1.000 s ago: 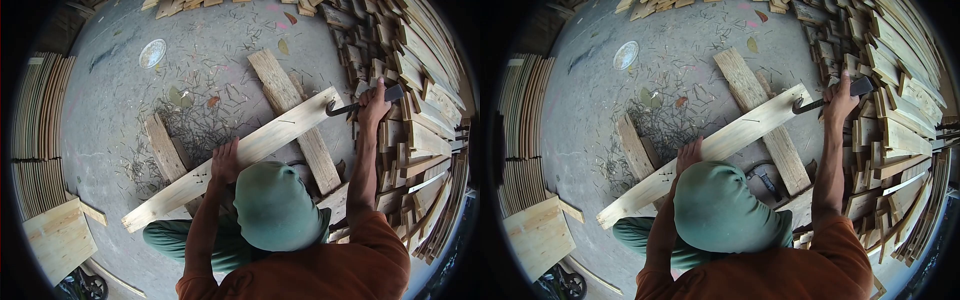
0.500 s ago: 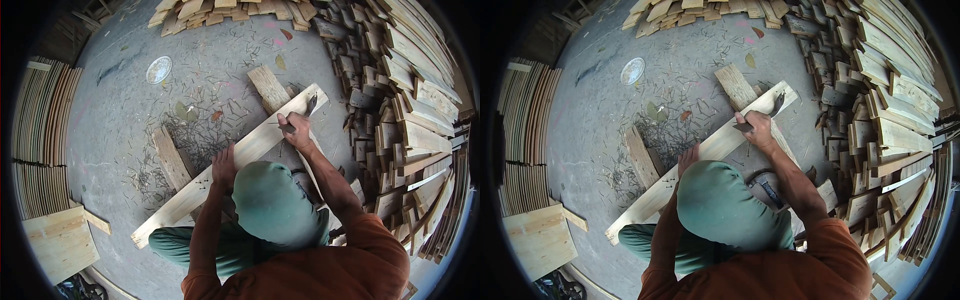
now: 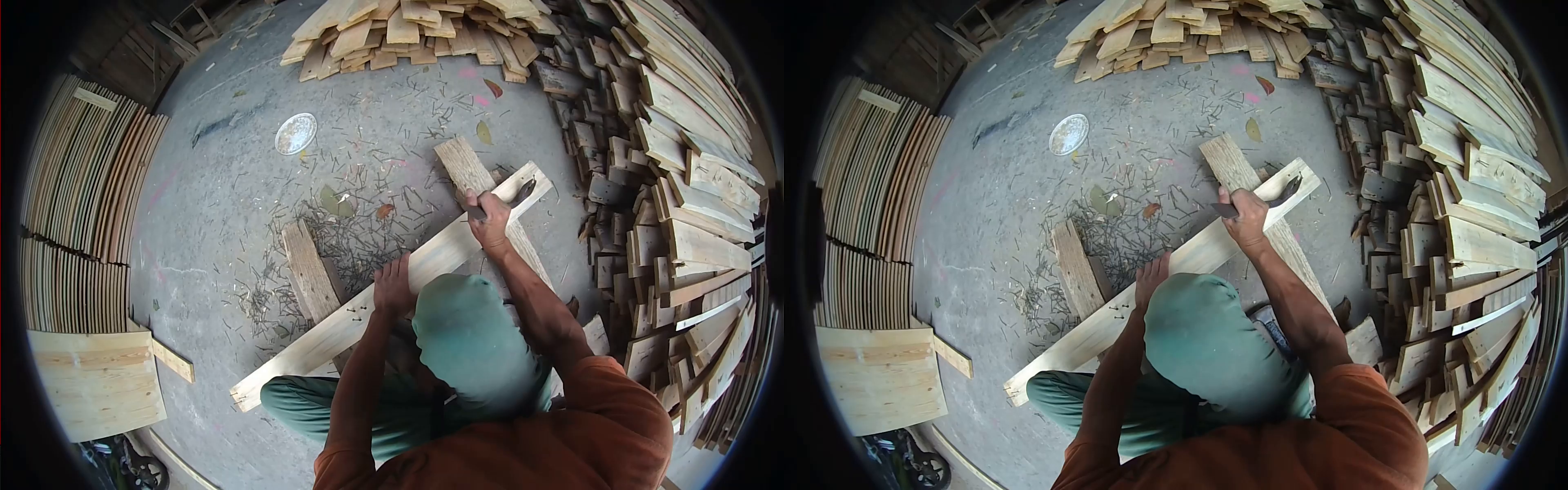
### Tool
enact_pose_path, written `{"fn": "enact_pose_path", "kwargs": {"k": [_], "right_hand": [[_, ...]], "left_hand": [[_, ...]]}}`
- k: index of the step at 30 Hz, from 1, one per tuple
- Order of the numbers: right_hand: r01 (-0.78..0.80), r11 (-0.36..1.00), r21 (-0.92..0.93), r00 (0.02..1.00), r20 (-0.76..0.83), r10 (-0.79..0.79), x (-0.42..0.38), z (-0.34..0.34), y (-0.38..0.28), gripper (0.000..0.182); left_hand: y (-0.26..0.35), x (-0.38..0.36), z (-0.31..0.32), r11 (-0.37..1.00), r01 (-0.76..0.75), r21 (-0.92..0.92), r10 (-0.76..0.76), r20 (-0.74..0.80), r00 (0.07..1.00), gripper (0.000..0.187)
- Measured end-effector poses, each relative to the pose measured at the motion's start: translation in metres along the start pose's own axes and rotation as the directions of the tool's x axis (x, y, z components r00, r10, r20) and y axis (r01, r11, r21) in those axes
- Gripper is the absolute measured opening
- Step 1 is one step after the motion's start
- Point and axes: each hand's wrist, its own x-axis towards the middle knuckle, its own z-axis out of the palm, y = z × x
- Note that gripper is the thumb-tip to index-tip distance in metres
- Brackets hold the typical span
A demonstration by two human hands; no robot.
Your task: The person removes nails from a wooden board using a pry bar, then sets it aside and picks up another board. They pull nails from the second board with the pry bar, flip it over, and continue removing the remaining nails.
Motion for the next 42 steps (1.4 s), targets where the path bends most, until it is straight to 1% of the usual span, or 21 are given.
{"fn": "enact_pose_path", "kwargs": {"k": [1,3,6,9,11,13,17,21,23,25,27,29,30,31,33,35,36,38,40,41,42], "right_hand": [[0.072,0.996,-0.047,0.997,0.004,-0.072,-0.014,0.006,-0.001,0.026],[0.211,0.973,0.096,0.910,0.344,-0.231,-0.029,0.013,0.001,0.025],[0.232,0.969,0.085,0.939,0.240,-0.246,-0.024,0.020,-0.012,0.029],[-0.012,0.919,0.393,0.999,0.038,-0.003,0.006,-0.005,-0.056,0.038],[-0.352,0.773,0.527,0.917,0.359,0.173,0.031,-0.011,-0.050,0.041],[-0.760,0.318,0.566,0.648,0.625,0.435,0.063,-0.019,-0.049,0.044],[-0.673,0.168,0.721,0.674,0.503,0.541,0.086,-0.075,-0.027,0.040],[-0.470,0.301,0.830,0.750,0.196,0.631,0.075,-0.118,0.008,0.043],[-0.452,0.379,0.807,0.737,0.098,0.669,0.069,-0.129,0.027,0.043],[-0.475,0.427,0.770,0.719,0.060,0.692,0.068,-0.133,0.038,0.042],[-0.495,0.491,0.717,0.670,-0.045,0.741,0.068,-0.135,0.050,0.040],[-0.486,0.492,0.722,0.664,-0.060,0.745,0.071,-0.137,0.062,0.040],[-0.484,0.478,0.733,0.653,-0.062,0.755,0.073,-0.136,0.066,0.040],[-0.484,0.461,0.743,0.640,-0.059,0.766,0.075,-0.135,0.070,0.040],[-0.482,0.446,0.754,0.646,-0.038,0.762,0.076,-0.132,0.081,0.040],[-0.476,0.454,0.753,0.671,-0.024,0.741,0.080,-0.130,0.085,0.040],[-0.476,0.451,0.755,0.666,-0.026,0.745,0.083,-0.128,0.086,0.040],[-0.467,0.484,0.740,0.680,-0.049,0.731,0.089,-0.122,0.085,0.040],[-0.506,0.516,0.691,0.681,-0.048,0.731,0.095,-0.117,0.086,0.040],[-0.534,0.553,0.639,0.688,-0.051,0.724,0.098,-0.112,0.087,0.040],[-0.535,0.560,0.633,0.687,-0.061,0.724,0.100,-0.106,0.086,0.041]], "left_hand": [[0.000,-0.005,-0.003,1.000,-0.001,-0.024,0.002,0.009,1.000,0.089],[-0.005,-0.012,0.015,0.998,-0.025,0.053,0.026,-0.035,0.999,0.086],[-0.016,0.000,0.027,0.993,-0.050,0.108,0.060,-0.091,0.994,0.082],[-0.003,-0.005,0.004,1.000,-0.027,0.007,0.027,-0.024,0.999,0.081],[-0.005,0.001,0.008,0.999,-0.027,0.030,0.027,-0.006,1.000,0.085],[0.000,-0.004,0.004,0.994,-0.102,-0.048,0.091,-0.204,0.975,0.087],[0.018,0.023,0.000,0.982,-0.158,-0.104,0.119,-0.313,0.942,0.077],[0.059,0.083,-0.004,0.940,-0.311,-0.143,0.248,-0.341,0.907,0.050],[0.079,0.108,0.000,0.913,-0.377,-0.156,0.304,-0.355,0.884,0.042],[0.093,0.130,0.011,0.907,-0.383,-0.172,0.331,-0.268,0.905,0.034],[0.101,0.144,0.021,0.899,-0.380,-0.220,0.307,-0.302,0.902,0.029],[0.099,0.153,0.024,0.925,-0.333,-0.183,0.277,-0.273,0.921,0.026],[0.096,0.156,0.024,0.912,-0.379,-0.157,0.301,-0.372,0.878,0.022],[0.090,0.159,0.023,0.914,-0.375,-0.157,0.299,-0.366,0.881,0.022],[0.071,0.161,0.013,0.980,-0.133,-0.147,0.054,-0.445,0.894,0.022],[0.043,0.151,0.001,0.971,0.106,-0.214,-0.210,-0.550,0.809,0.035],[0.035,0.139,-0.008,0.972,0.104,-0.210,-0.205,-0.547,0.812,0.035],[0.025,0.105,-0.025,0.904,0.230,-0.361,-0.359,-0.348,0.866,0.066],[0.023,0.064,-0.018,0.952,0.114,-0.284,-0.159,-0.143,0.977,0.092],[0.026,0.044,-0.014,0.953,0.120,-0.277,-0.165,-0.145,0.975,0.092],[0.032,0.029,-0.009,0.978,0.008,-0.209,-0.034,-0.120,0.992,0.099]]}}
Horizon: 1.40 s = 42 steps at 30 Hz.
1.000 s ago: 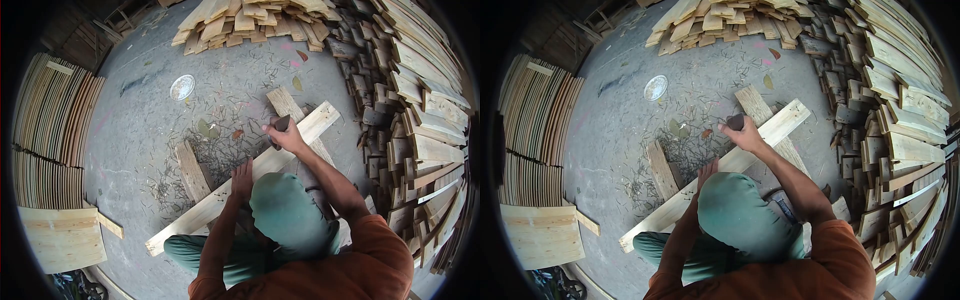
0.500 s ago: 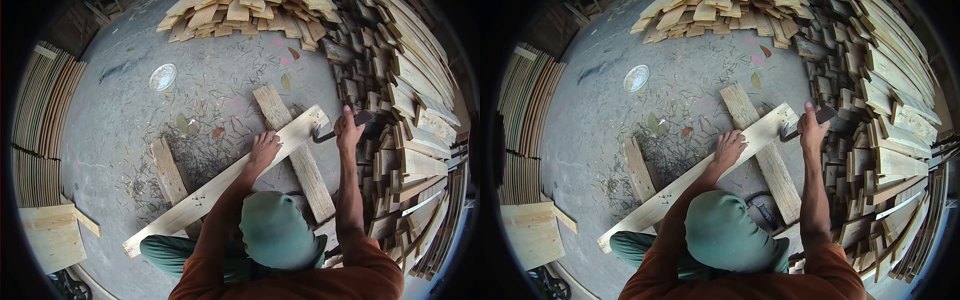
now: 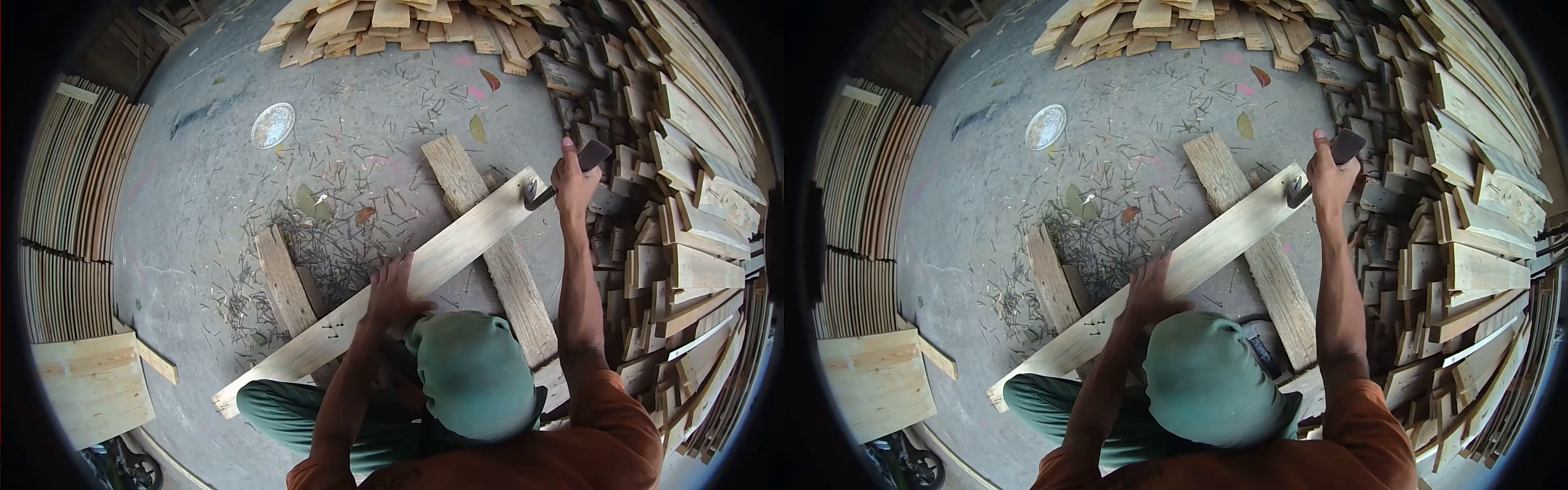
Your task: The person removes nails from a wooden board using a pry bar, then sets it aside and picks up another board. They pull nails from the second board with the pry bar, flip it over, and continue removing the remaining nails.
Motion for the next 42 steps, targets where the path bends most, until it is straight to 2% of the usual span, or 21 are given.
{"fn": "enact_pose_path", "kwargs": {"k": [1,2,3,4,5,6,7,8,11,13,14,15,17,19,21,24,27,31,33,38,42], "right_hand": [[0.064,0.986,-0.152,0.995,-0.071,-0.075,-0.008,0.012,0.009,0.042],[0.104,0.944,-0.313,0.982,-0.121,-0.148,-0.031,0.027,0.027,0.043],[0.470,0.731,-0.495,0.880,0.200,-0.430,-0.068,0.042,0.061,0.039],[0.720,0.576,-0.387,0.654,0.655,-0.378,-0.104,0.053,0.083,0.031],[0.877,0.406,-0.256,0.363,0.907,-0.213,-0.140,0.055,0.111,0.021],[0.934,0.338,-0.115,0.197,0.955,-0.221,-0.169,0.054,0.145,0.016],[0.957,0.281,-0.079,0.177,0.923,-0.343,-0.185,0.056,0.153,0.013],[0.937,0.338,-0.084,0.214,0.905,-0.367,-0.174,0.071,0.141,0.014],[0.754,0.656,-0.015,0.436,0.759,-0.484,-0.160,0.078,0.053,0.024],[0.374,0.925,0.060,0.731,0.595,-0.334,-0.137,0.078,0.017,0.028],[-0.005,0.989,0.148,0.718,0.689,-0.099,-0.118,0.077,0.001,0.026],[-0.395,0.904,0.160,0.604,0.787,0.125,-0.101,0.079,-0.006,0.025],[-0.506,0.862,-0.026,0.545,0.766,0.343,-0.091,0.090,0.002,0.019],[-0.382,0.924,-0.024,0.616,0.739,0.274,-0.083,0.089,0.002,0.013],[-0.154,0.987,-0.055,0.785,0.600,0.156,-0.104,0.090,-0.015,0.018],[0.080,0.996,-0.023,0.839,0.541,-0.055,-0.129,0.080,0.001,0.027],[-0.074,0.982,0.175,0.814,0.579,-0.042,-0.149,0.080,0.008,0.031],[-0.335,0.928,0.166,0.749,0.645,0.155,-0.173,0.094,0.001,0.035],[-0.367,0.917,0.158,0.709,0.685,0.166,-0.185,0.107,0.005,0.035],[-0.116,0.993,0.004,0.596,0.800,0.067,-0.187,0.132,0.014,0.030],[-0.243,0.970,-0.021,0.572,0.804,0.161,-0.198,0.153,0.013,0.037]], "left_hand": [[0.004,-0.005,0.002,0.991,-0.121,0.050,0.118,0.061,0.991,0.105],[0.008,-0.010,0.005,0.993,-0.105,0.054,0.101,0.064,0.993,0.105],[0.009,-0.012,0.006,0.997,-0.060,0.040,0.056,0.093,0.994,0.109],[0.010,-0.003,0.008,0.999,-0.030,0.029,0.027,0.098,0.995,0.112],[0.008,-0.007,0.015,0.998,-0.041,0.042,0.037,0.092,0.995,0.112],[-0.002,-0.017,0.024,0.996,-0.082,0.030,0.080,0.051,0.995,0.113],[-0.011,-0.010,0.027,0.992,-0.126,0.029,0.126,-0.015,0.992,0.113],[-0.008,-0.006,0.030,0.980,-0.068,0.188,0.049,0.102,0.994,0.113],[-0.003,-0.011,0.023,0.998,-0.059,0.030,0.059,0.000,0.998,0.114],[-0.005,-0.016,0.019,0.994,-0.108,0.024,0.110,-0.140,0.984,0.115],[-0.001,-0.025,0.008,0.996,-0.066,0.060,0.072,-0.106,0.992,0.115],[0.003,-0.037,-0.004,0.995,-0.024,0.093,0.030,-0.066,0.997,0.116],[0.000,-0.070,-0.039,0.999,0.001,0.053,0.002,-0.067,0.998,0.117],[-0.014,-0.100,-0.073,0.988,0.108,0.109,-0.109,0.003,0.994,0.117],[-0.042,-0.135,-0.092,0.940,0.287,0.183,-0.295,0.022,0.955,0.119],[-0.084,-0.176,-0.102,0.793,0.495,0.355,-0.532,0.007,0.847,0.119],[-0.110,-0.185,-0.095,0.824,0.472,0.315,-0.509,0.042,0.860,0.117],[-0.111,-0.173,-0.101,0.834,0.427,0.348,-0.490,0.112,0.865,0.107],[-0.098,-0.156,-0.102,0.847,0.417,0.329,-0.473,0.110,0.874,0.103],[-0.097,-0.118,-0.088,0.928,0.318,0.195,-0.341,0.103,0.934,0.095],[-0.107,-0.113,-0.080,0.956,0.291,0.026,-0.292,0.047,0.955,0.095]]}}
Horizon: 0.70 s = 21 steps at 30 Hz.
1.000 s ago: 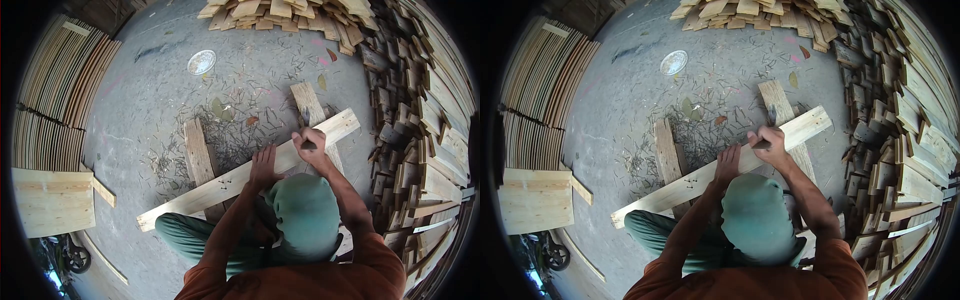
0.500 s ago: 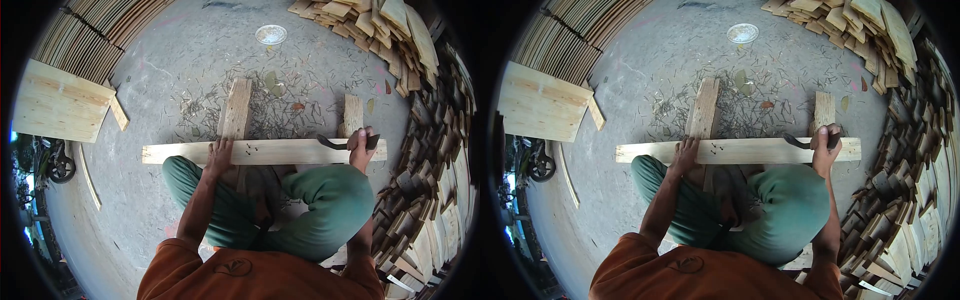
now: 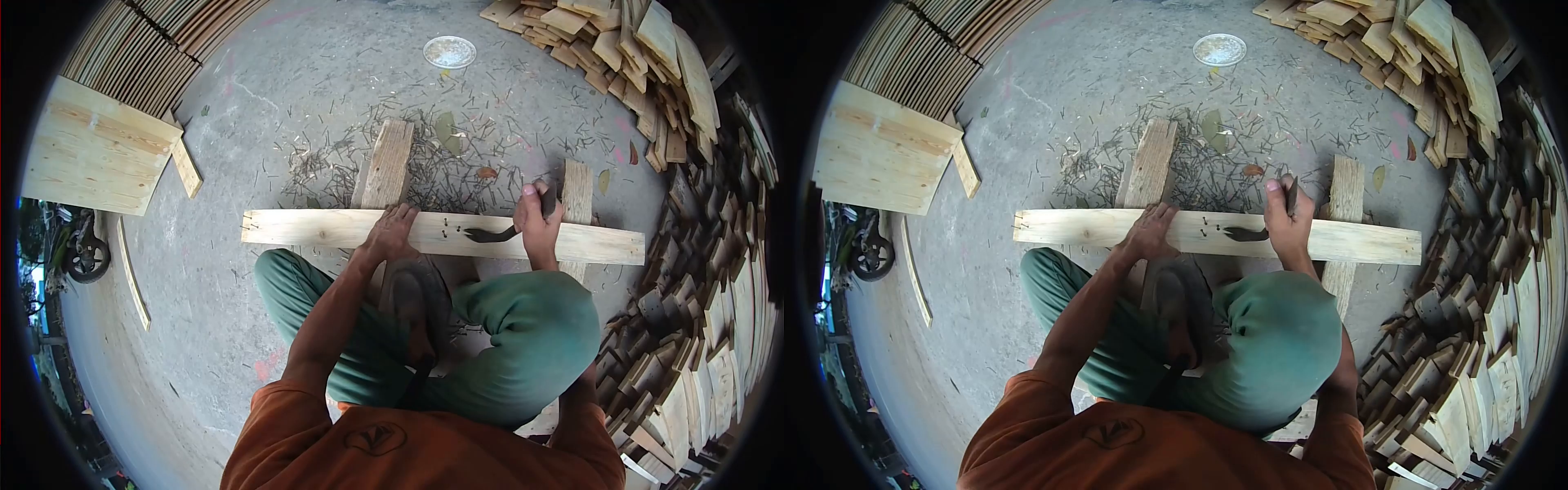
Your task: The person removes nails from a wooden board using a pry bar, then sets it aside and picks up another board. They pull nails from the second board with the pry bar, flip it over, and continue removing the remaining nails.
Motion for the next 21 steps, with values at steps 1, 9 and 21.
{"fn": "enact_pose_path", "kwargs": {"k": [1,9,21], "right_hand": [[0.039,0.998,-0.045,0.999,-0.010,-0.039,0.003,0.005,0.011,0.034],[0.125,0.963,-0.238,0.992,-0.005,-0.129,0.007,0.046,0.016,0.028],[0.027,0.993,-0.119,0.994,-0.101,-0.039,0.014,0.037,0.007,0.032]], "left_hand": [[-0.003,0.001,0.001,0.998,-0.047,-0.030,0.046,-0.020,0.999,0.096],[-0.020,0.002,0.018,0.988,-0.132,-0.086,0.122,-0.110,0.986,0.098],[-0.017,0.003,0.012,0.991,-0.077,-0.114,0.071,-0.053,0.996,0.104]]}}
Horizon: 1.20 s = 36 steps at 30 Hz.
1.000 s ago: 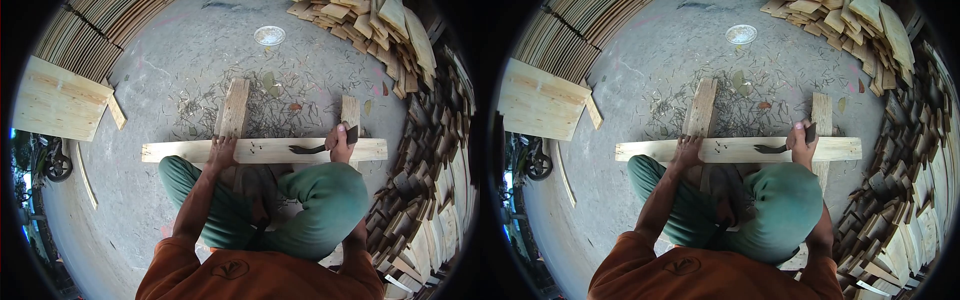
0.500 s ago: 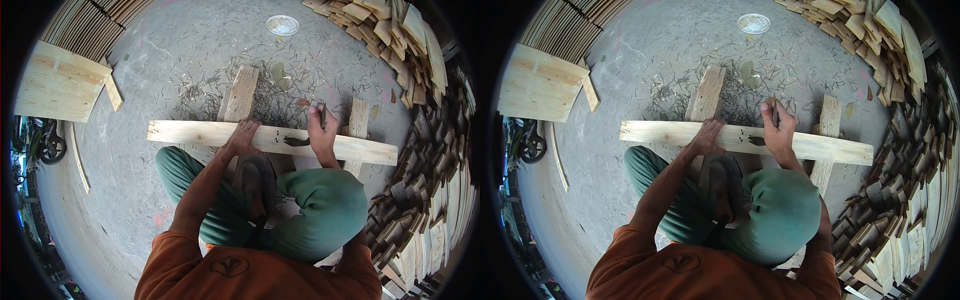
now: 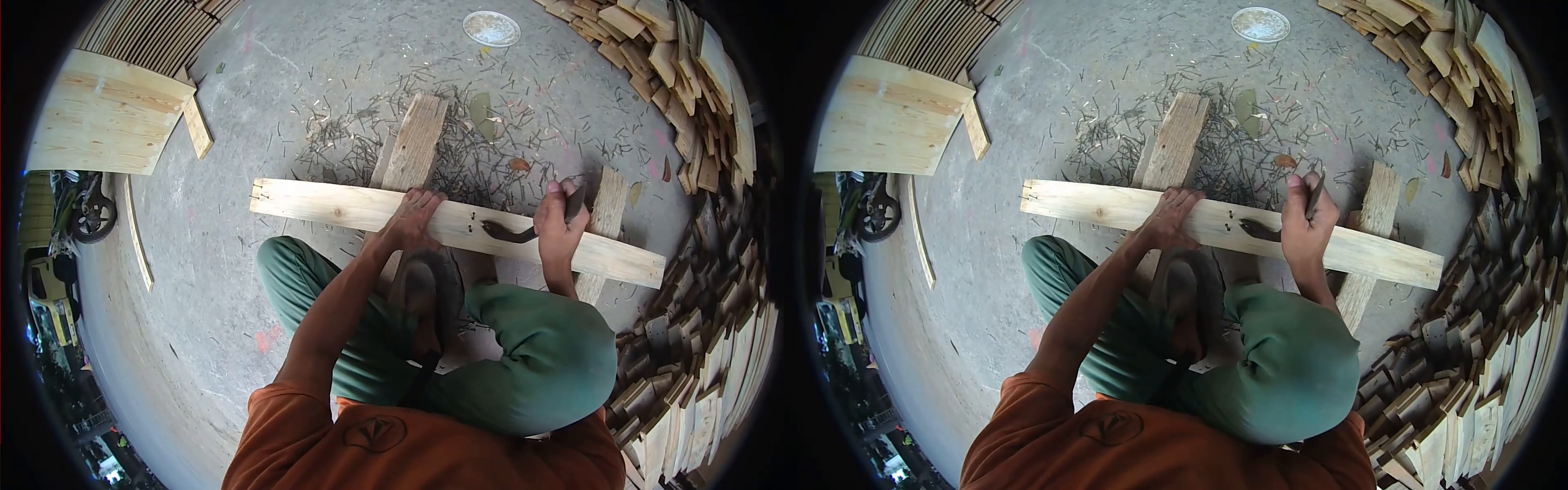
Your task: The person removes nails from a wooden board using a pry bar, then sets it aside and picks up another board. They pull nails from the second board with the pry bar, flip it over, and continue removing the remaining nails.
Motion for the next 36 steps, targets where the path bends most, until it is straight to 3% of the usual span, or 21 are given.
{"fn": "enact_pose_path", "kwargs": {"k": [2,3,5,8,11,12,14,16,19,20,21,22,24,26,27,29,30,31,33,34,36], "right_hand": [[0.103,0.994,-0.049,0.991,0.093,-0.098,0.000,0.002,0.008,0.029],[-0.021,0.986,0.163,0.997,0.071,0.009,0.001,0.000,-0.001,0.031],[-0.078,0.798,0.598,0.987,-0.064,0.145,0.028,-0.073,0.034,0.040],[-0.106,0.813,0.573,0.978,-0.086,0.188,0.030,-0.073,0.028,0.044],[-0.030,0.914,0.404,0.997,0.076,-0.001,0.009,-0.047,0.000,0.043],[-0.063,0.918,0.392,0.996,0.089,0.030,0.001,-0.065,0.015,0.043],[-0.025,0.729,0.684,0.978,-0.135,0.160,0.013,-0.105,0.049,0.043],[-0.070,0.788,0.612,0.944,-0.216,0.251,0.025,-0.093,0.035,0.043],[-0.047,0.799,0.599,0.995,-0.043,0.091,0.020,-0.085,0.021,0.041],[-0.080,0.802,0.593,0.992,-0.031,0.121,0.012,-0.108,0.044,0.041],[-0.074,0.775,0.628,0.908,-0.279,0.313,0.005,-0.146,0.084,0.039],[-0.015,0.743,0.669,0.750,-0.485,0.451,0.014,-0.158,0.105,0.038],[0.058,0.702,0.710,0.759,-0.488,0.431,0.034,-0.162,0.106,0.036],[0.050,0.676,0.735,0.635,-0.546,0.547,-0.014,-0.194,0.129,0.032],[0.074,0.778,0.624,0.614,-0.643,0.458,-0.008,-0.163,0.092,0.032],[0.209,0.762,0.613,0.660,-0.664,0.353,0.013,-0.136,0.061,0.032],[0.191,0.813,0.550,0.666,-0.681,0.305,0.022,-0.116,0.039,0.033],[0.082,0.845,0.529,0.811,-0.528,0.252,0.032,-0.110,0.029,0.032],[0.015,0.971,0.237,0.910,-0.406,0.085,0.041,-0.073,-0.002,0.027],[0.088,0.994,0.070,0.942,-0.329,-0.060,0.041,-0.061,-0.011,0.027],[0.225,0.974,-0.020,0.940,-0.258,-0.223,0.042,-0.056,-0.011,0.023]], "left_hand": [[-0.001,0.004,-0.005,1.000,-0.003,-0.014,0.003,0.001,1.000,0.104],[0.001,-0.001,-0.003,0.999,-0.003,-0.035,0.004,0.011,1.000,0.104],[0.003,-0.004,0.002,0.998,0.003,-0.063,-0.002,0.019,1.000,0.102],[-0.004,0.004,0.005,0.997,-0.049,-0.059,0.045,-0.063,0.997,0.100],[-0.006,-0.003,0.012,0.999,-0.051,-0.017,0.050,-0.098,0.994,0.103],[-0.001,-0.016,0.022,0.999,-0.029,-0.041,0.025,-0.085,0.996,0.103],[-0.002,-0.006,0.011,0.996,-0.079,-0.036,0.073,-0.142,0.987,0.103],[-0.010,-0.002,0.012,0.994,-0.111,-0.020,0.108,-0.131,0.985,0.100],[-0.011,0.009,0.013,0.998,-0.042,-0.051,0.037,-0.103,0.994,0.101],[-0.010,0.006,0.014,0.995,-0.061,-0.074,0.051,-0.120,0.991,0.103],[-0.010,-0.005,0.016,0.992,-0.089,-0.088,0.077,-0.128,0.989,0.104],[-0.011,-0.014,0.017,0.993,-0.098,-0.061,0.089,-0.138,0.986,0.104],[-0.020,0.001,0.022,0.994,-0.106,0.020,0.107,-0.095,0.990,0.103],[-0.022,0.010,0.004,0.997,-0.072,-0.001,0.072,-0.112,0.991,0.104],[-0.010,-0.009,0.015,0.997,-0.060,-0.046,0.057,-0.064,0.996,0.105],[-0.009,0.002,0.008,0.996,-0.082,-0.034,0.080,-0.061,0.995,0.107],[-0.005,-0.004,0.013,0.997,-0.058,-0.041,0.056,-0.047,0.997,0.106],[-0.005,-0.003,0.011,0.999,-0.038,-0.036,0.036,-0.052,0.998,0.106],[-0.004,-0.006,0.015,0.998,-0.056,-0.010,0.055,-0.078,0.995,0.105],[-0.005,-0.003,0.014,0.998,-0.067,0.016,0.068,-0.114,0.991,0.104],[-0.005,-0.001,0.015,0.999,-0.054,0.005,0.055,-0.106,0.993,0.103]]}}
